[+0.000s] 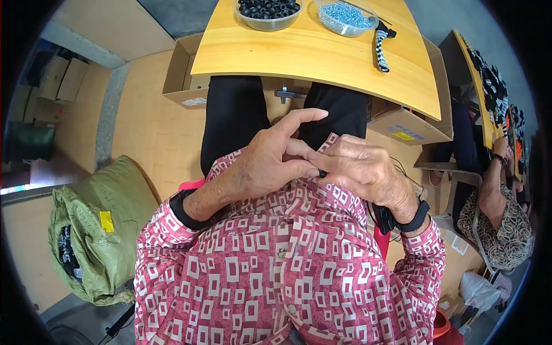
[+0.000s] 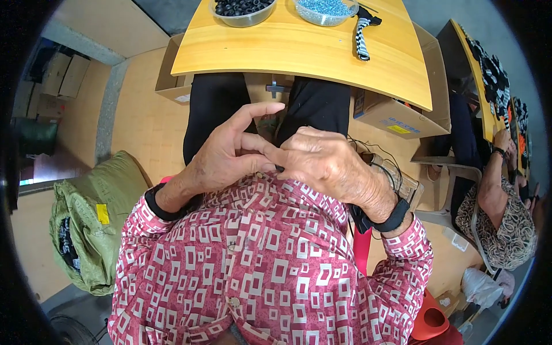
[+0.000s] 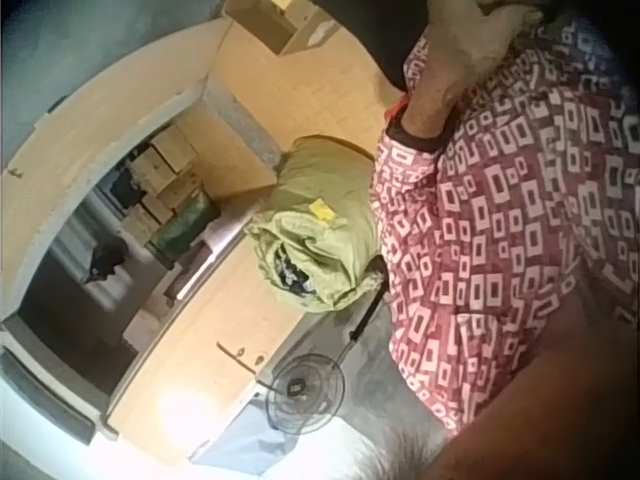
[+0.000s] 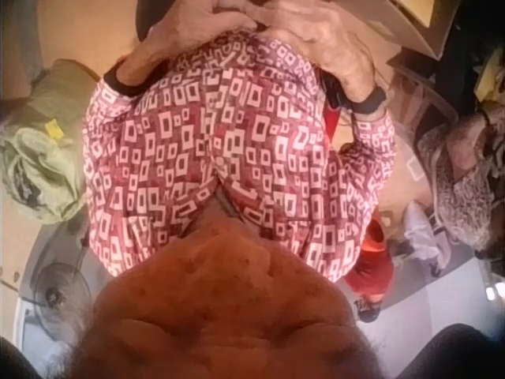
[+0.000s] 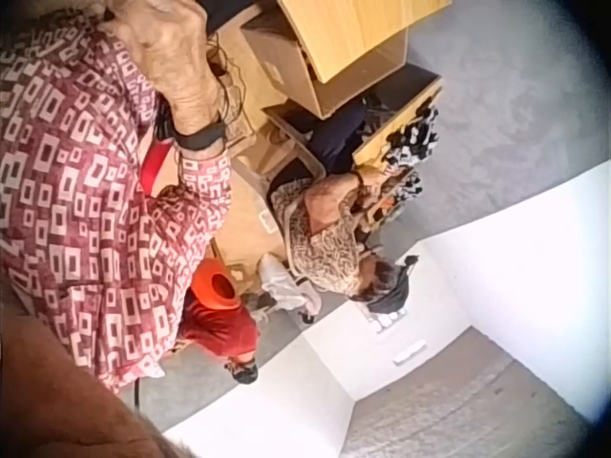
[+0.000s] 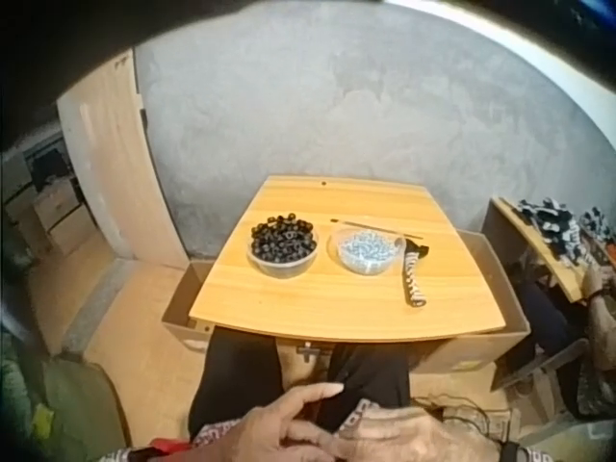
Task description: The person assembles small black plastic components by fitting small inserts into black caps by hand, then places the finished pieces into a box.
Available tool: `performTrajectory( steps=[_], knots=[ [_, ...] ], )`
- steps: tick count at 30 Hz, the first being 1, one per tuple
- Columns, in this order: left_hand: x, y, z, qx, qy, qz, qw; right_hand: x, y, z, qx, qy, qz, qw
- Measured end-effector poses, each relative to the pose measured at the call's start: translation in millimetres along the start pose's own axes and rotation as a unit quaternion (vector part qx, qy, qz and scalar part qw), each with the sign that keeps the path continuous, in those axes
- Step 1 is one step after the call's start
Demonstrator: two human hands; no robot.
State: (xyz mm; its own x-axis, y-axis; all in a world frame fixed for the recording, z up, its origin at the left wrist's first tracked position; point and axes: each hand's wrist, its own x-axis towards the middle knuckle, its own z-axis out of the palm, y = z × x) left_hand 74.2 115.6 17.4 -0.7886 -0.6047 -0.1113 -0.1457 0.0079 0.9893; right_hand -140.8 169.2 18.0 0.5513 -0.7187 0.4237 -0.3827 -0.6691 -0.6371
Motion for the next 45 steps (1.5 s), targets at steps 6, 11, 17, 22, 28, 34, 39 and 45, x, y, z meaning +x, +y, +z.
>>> performTrajectory(
  steps=[6, 11, 17, 22, 28, 34, 39, 45],
  knots=[
    [-1.5, -6.8, -1.6, -0.049, -0.003, -0.021, 0.999, 0.5, -4.1, 4.5, -0.052, -0.002, -0.010, 0.999],
    [-2.1, -11.9, -2.9, -0.111, -0.015, -0.021, 0.993, 0.3, -5.0, 9.5, -0.059, -0.003, -0.022, 0.998],
    [-2.1, -14.9, -6.7, -0.138, -0.015, -0.023, 0.990, 1.6, -1.6, 20.2, -0.072, 0.028, -0.032, 0.996],
    [-4.2, -12.8, -4.7, -0.113, -0.023, -0.025, 0.993, 3.0, -1.0, 16.7, -0.055, 0.016, -0.025, 0.998],
    [-4.8, -15.0, -5.4, -0.111, -0.025, -0.026, 0.993, 5.3, -13.6, 15.4, -0.103, 0.014, -0.008, 0.995],
    [-2.7, -22.1, -0.5, -0.256, 0.008, -0.042, 0.966, 6.8, -13.6, 8.2, -0.097, 0.023, -0.004, 0.995],
    [-4.7, -21.1, 0.1, -0.319, 0.001, -0.047, 0.947, 8.4, -15.7, 9.5, -0.081, 0.047, 0.010, 0.996],
    [-7.0, -16.0, 0.2, -0.306, 0.000, -0.039, 0.951, 8.5, -16.5, 11.4, -0.083, 0.073, 0.015, 0.994]
  ],
)
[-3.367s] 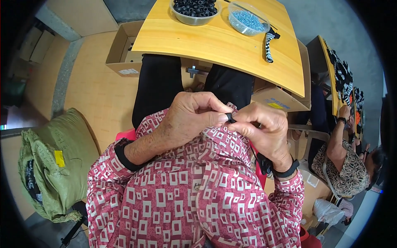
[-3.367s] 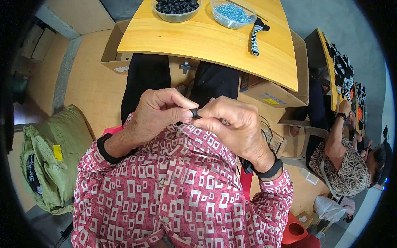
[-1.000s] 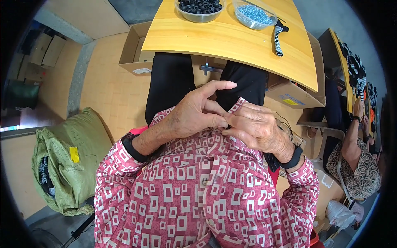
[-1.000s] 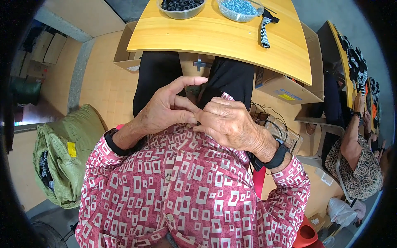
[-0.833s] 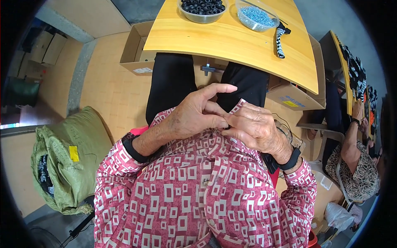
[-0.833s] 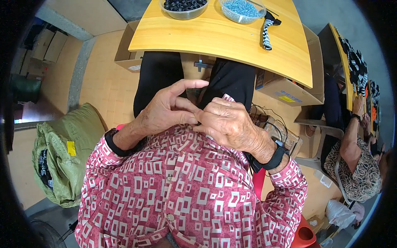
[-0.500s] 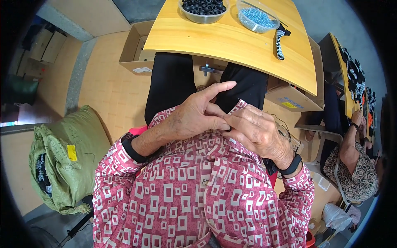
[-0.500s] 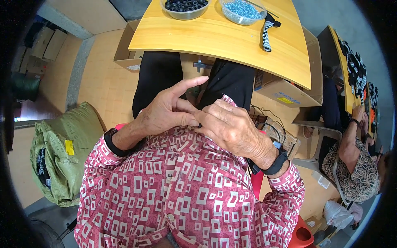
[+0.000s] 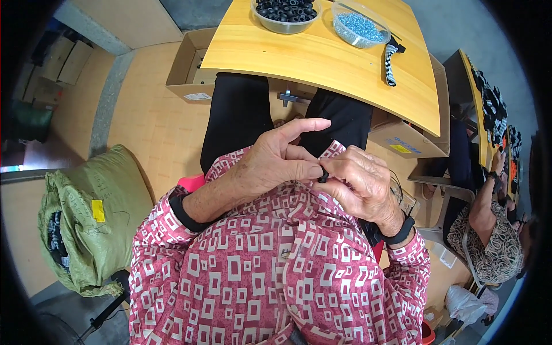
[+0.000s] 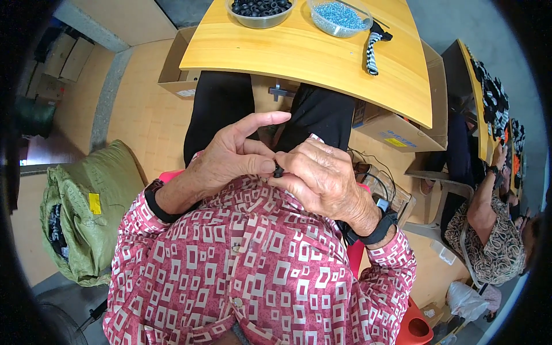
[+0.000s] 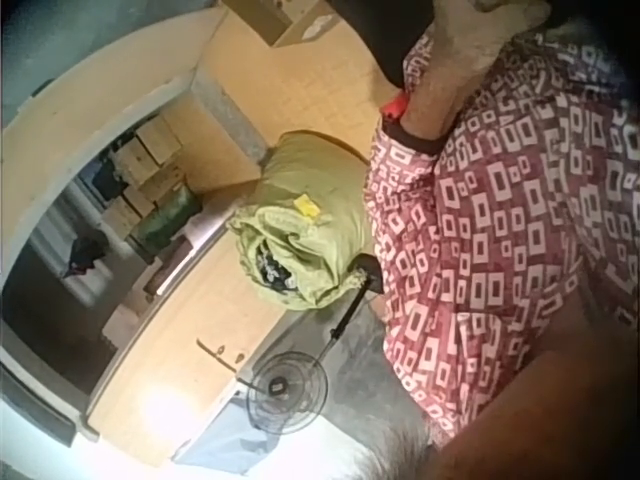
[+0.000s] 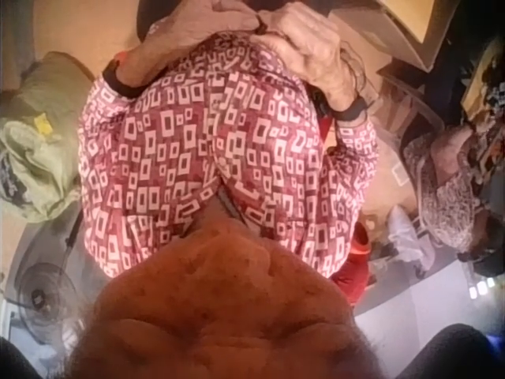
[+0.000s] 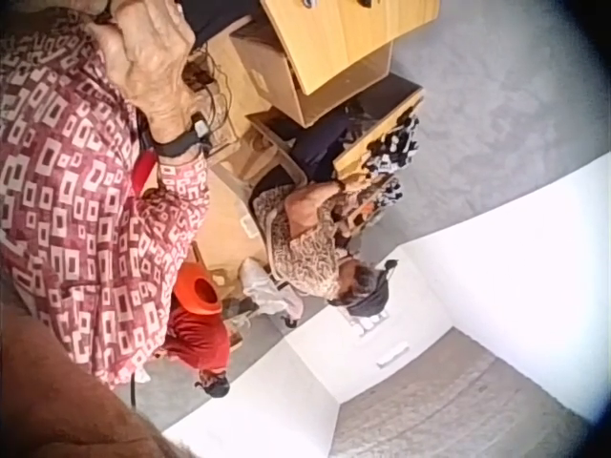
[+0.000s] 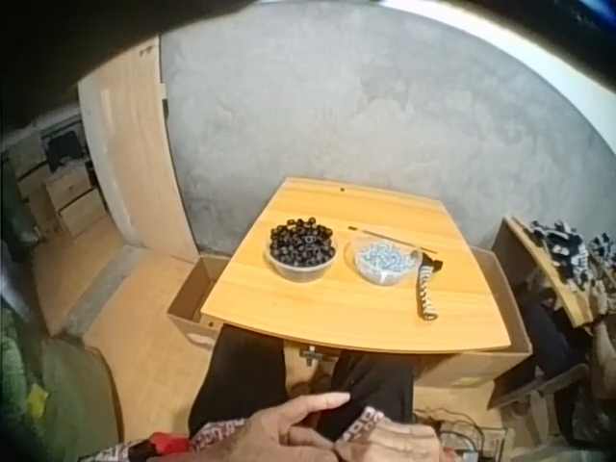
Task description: The person assembles small black plastic components by fitting small inserts into black caps by hand, then places the finished pieces into a box.
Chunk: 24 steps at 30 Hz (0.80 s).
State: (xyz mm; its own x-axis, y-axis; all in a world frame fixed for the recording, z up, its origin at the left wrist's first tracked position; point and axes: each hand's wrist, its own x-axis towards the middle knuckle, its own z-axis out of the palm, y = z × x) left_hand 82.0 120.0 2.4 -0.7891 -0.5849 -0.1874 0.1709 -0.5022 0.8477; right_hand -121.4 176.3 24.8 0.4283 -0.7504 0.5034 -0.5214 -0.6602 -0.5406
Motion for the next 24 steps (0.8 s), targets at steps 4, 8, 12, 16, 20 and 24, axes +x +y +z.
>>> performTrajectory(
  steps=[4, 8, 12, 16, 20, 24],
  knots=[
    [-4.7, 7.3, 4.3, 0.090, -0.014, 0.045, 0.995, 1.2, 1.1, -5.1, 0.042, -0.002, 0.004, 0.999],
    [-5.2, 10.4, 9.5, 0.114, -0.005, 0.063, 0.992, -0.4, -2.8, -9.2, 0.016, 0.011, -0.011, 1.000],
    [-7.2, 15.6, 12.4, 0.146, -0.001, 0.079, 0.986, 0.9, -5.4, -12.3, 0.006, 0.008, -0.010, 1.000],
    [-9.6, 24.9, 15.7, 0.217, -0.004, 0.075, 0.973, 4.6, -10.2, -13.7, 0.008, -0.011, -0.006, 1.000],
    [-10.6, 28.4, 16.7, 0.219, 0.001, 0.066, 0.973, 5.7, -13.1, -15.7, -0.026, -0.022, -0.020, 0.999],
    [-8.5, 21.7, 13.7, 0.163, 0.002, 0.070, 0.984, 6.1, -13.6, -15.5, -0.032, -0.018, -0.018, 0.999]
  ],
)
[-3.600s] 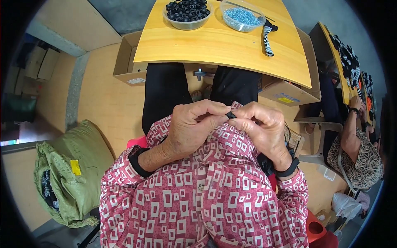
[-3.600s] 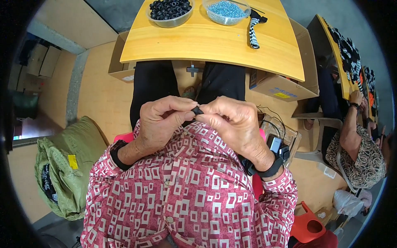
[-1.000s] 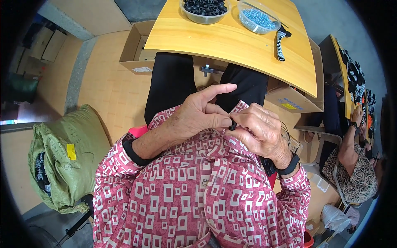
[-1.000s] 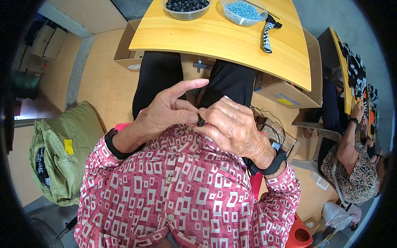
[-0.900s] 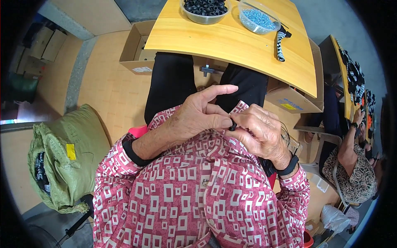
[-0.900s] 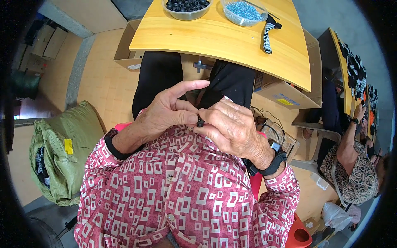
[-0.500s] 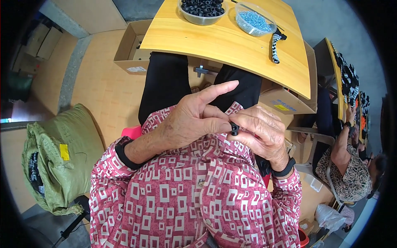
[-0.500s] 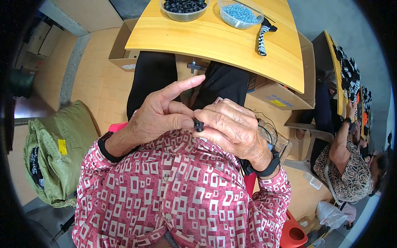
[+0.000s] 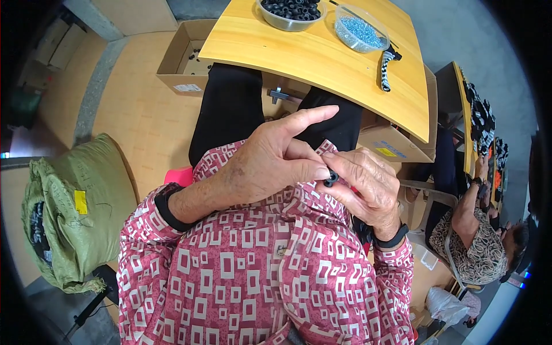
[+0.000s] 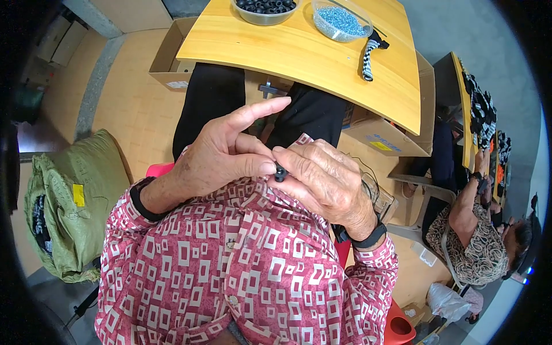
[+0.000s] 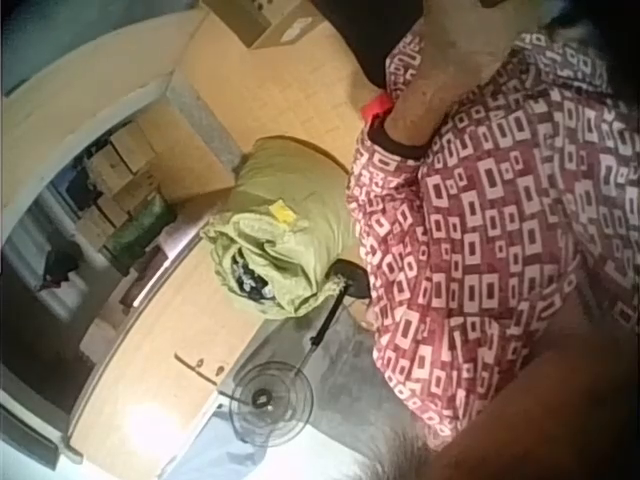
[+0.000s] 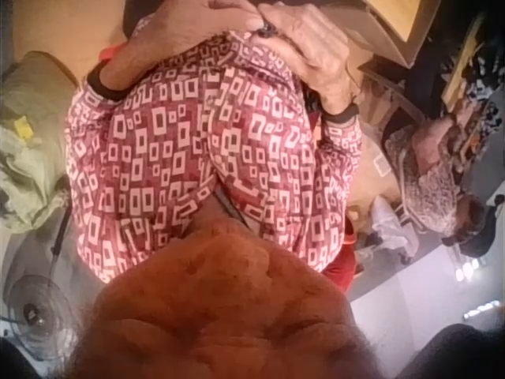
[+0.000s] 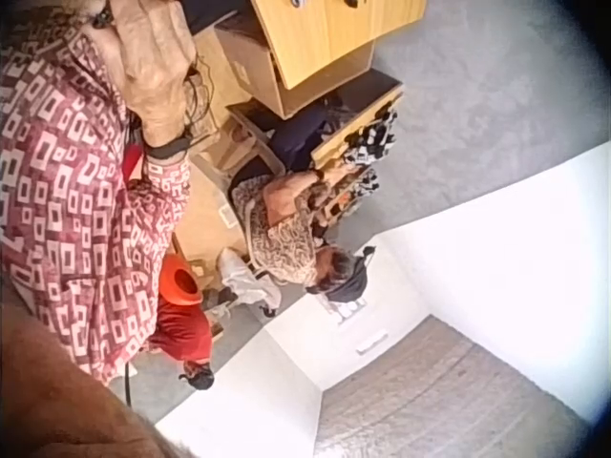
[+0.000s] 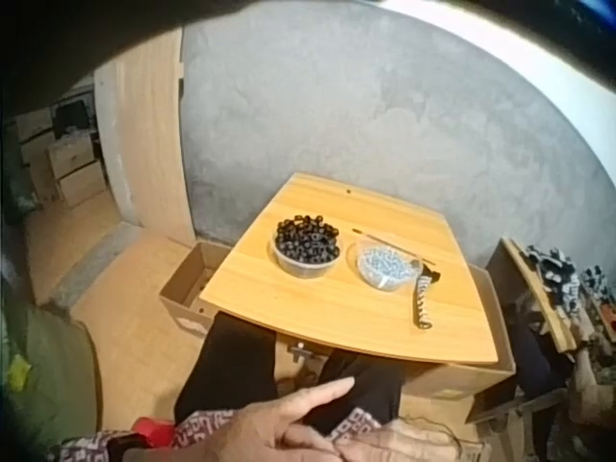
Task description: The person assembles small black plastic components by fitting small inserts into black caps by hand, then places the finished pieces into a box.
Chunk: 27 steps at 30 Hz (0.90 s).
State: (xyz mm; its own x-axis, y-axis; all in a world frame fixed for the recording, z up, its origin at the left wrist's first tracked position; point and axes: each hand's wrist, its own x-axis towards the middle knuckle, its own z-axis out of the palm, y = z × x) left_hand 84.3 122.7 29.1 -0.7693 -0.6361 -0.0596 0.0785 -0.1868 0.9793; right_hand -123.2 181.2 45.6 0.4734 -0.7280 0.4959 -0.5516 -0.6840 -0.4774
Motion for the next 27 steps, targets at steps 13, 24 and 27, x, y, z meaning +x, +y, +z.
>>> performTrajectory(
  steps=[13, 24, 27],
  knots=[
    [0.7, -1.3, 4.6, -0.049, 0.029, 0.027, 0.998, 1.7, 0.1, 2.6, -0.036, 0.022, -0.010, 0.999],
    [0.9, -9.6, 6.5, -0.086, 0.039, 0.061, 0.994, 1.8, -7.8, -0.1, -0.087, 0.058, 0.000, 0.995],
    [1.4, -12.3, 6.6, -0.096, 0.043, 0.050, 0.993, -0.1, -11.9, 0.7, -0.114, 0.085, 0.023, 0.990]
  ],
)
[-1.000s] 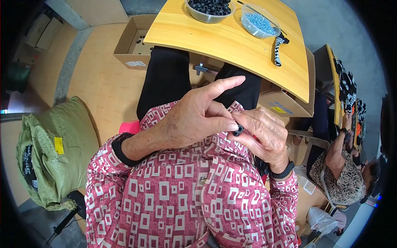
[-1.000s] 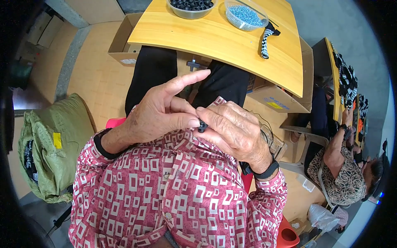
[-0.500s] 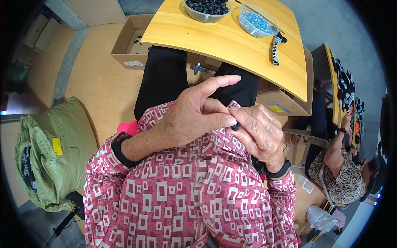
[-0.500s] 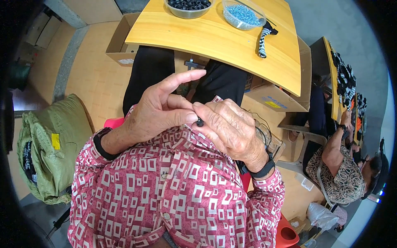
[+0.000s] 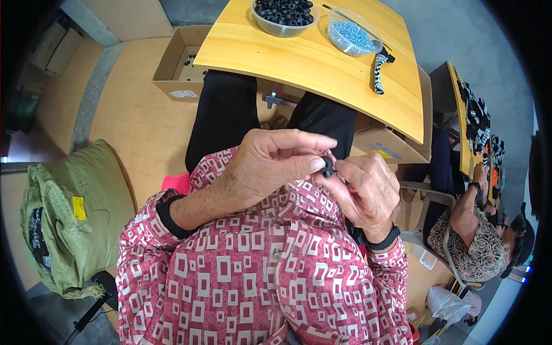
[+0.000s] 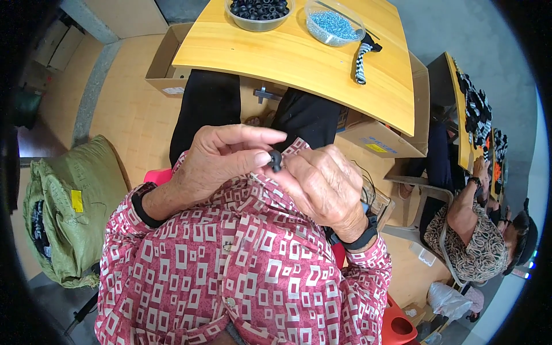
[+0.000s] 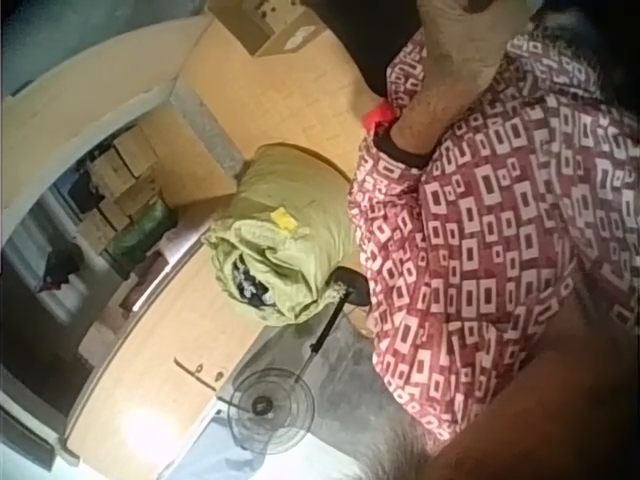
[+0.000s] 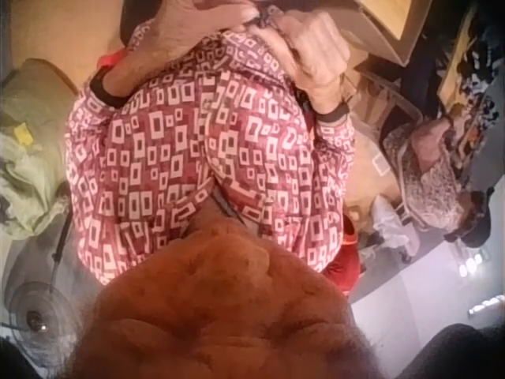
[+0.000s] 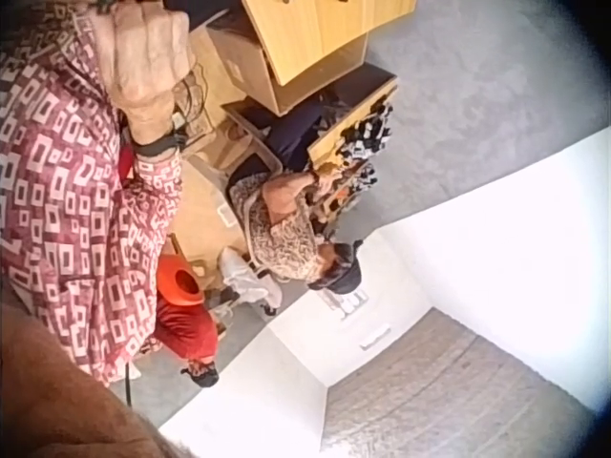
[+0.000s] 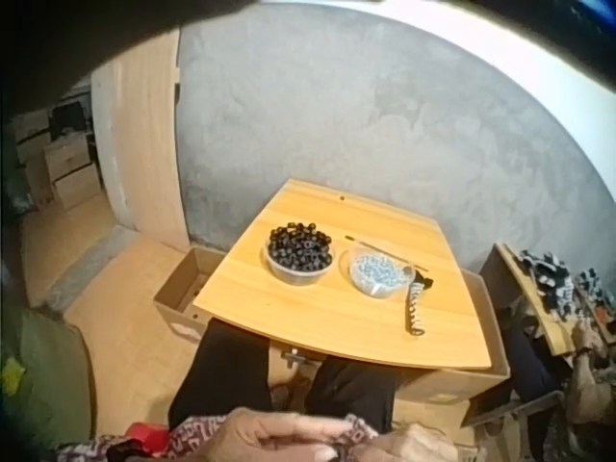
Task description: The person assembles small black plastic components by fitting small inserts into black caps by hand, then places the finished pieces into a box.
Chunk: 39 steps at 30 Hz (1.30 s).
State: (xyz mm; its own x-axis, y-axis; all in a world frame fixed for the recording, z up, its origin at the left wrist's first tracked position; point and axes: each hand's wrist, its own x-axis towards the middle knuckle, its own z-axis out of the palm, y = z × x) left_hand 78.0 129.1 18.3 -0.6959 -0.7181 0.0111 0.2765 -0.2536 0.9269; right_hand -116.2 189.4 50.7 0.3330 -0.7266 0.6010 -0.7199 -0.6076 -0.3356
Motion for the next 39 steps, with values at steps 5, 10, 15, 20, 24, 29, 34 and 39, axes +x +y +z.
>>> performTrajectory(
  steps=[5, 10, 15, 20, 24, 29, 34, 39],
  knots=[
    [-0.4, 2.6, 1.0, 0.064, 0.023, 0.002, 0.998, 1.7, 1.2, 2.6, 0.006, -0.002, -0.018, 1.000],
    [-1.8, 3.7, -2.2, 0.097, 0.005, 0.011, 0.995, 4.9, 5.3, 0.9, 0.060, -0.026, -0.026, 0.998],
    [1.0, 2.6, -7.2, -0.044, 0.014, -0.088, 0.995, 7.4, 5.7, -2.5, -0.066, -0.048, -0.165, 0.983],
    [2.7, -5.5, -4.7, -0.083, 0.008, -0.096, 0.992, 6.8, 4.3, -7.4, 0.001, -0.077, -0.085, 0.993],
    [5.1, -4.8, -6.1, -0.208, 0.025, -0.146, 0.967, 7.1, 5.9, -4.9, 0.058, -0.054, -0.026, 0.997],
    [10.2, -12.3, -5.2, -0.237, 0.051, -0.144, 0.959, 7.1, -1.1, 1.8, -0.125, -0.060, -0.048, 0.989],
    [20.1, -16.7, -2.6, -0.288, 0.072, -0.079, 0.952, 18.3, -13.9, 28.4, -0.167, -0.066, -0.097, 0.979],
    [21.1, -7.4, 0.1, -0.373, 0.083, -0.056, 0.922, 25.6, -20.2, 45.7, -0.033, -0.059, -0.116, 0.991]
  ],
)
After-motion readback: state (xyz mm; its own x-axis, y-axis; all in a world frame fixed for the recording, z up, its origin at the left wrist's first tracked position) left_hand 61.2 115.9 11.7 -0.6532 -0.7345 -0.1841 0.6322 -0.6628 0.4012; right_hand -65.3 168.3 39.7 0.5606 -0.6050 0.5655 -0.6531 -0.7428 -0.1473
